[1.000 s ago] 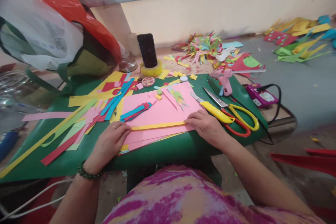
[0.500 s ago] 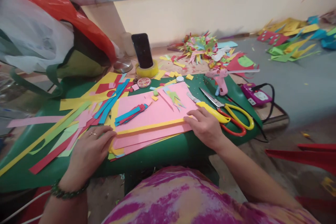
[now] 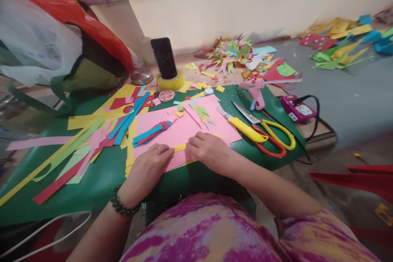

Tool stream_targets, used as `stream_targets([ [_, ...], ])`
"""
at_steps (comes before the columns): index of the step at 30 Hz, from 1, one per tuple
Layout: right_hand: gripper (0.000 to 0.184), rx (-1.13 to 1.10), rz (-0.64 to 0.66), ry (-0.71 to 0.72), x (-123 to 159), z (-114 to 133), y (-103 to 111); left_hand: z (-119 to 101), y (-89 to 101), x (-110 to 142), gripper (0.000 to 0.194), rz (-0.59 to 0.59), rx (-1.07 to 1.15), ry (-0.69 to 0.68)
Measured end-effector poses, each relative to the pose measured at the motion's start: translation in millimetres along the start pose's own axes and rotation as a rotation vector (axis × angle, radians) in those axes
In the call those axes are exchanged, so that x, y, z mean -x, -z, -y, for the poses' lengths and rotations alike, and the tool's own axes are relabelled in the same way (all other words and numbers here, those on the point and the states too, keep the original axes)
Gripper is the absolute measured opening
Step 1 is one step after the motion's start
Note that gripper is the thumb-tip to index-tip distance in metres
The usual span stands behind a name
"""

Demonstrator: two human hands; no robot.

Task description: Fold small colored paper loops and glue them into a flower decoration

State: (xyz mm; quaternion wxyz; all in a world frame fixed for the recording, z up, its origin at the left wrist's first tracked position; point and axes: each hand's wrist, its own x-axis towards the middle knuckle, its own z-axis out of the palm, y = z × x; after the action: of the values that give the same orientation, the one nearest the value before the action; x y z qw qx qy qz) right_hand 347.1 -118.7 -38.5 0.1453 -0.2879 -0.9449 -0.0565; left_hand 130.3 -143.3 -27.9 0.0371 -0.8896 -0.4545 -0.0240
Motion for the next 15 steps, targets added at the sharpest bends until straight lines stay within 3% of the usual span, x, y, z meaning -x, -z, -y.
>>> stream_targets([
  [6, 0.013, -0.023, 0.244, -0.014, -20, 4, 0, -2, 4.1, -6, 0.024, 0.060, 0.015, 0.032],
  [15, 0.012, -0.061, 0.281, -0.145, -28, 7, -3, 0, 4.0, -12, 0.019, 0.105, 0.075, 0.110],
])
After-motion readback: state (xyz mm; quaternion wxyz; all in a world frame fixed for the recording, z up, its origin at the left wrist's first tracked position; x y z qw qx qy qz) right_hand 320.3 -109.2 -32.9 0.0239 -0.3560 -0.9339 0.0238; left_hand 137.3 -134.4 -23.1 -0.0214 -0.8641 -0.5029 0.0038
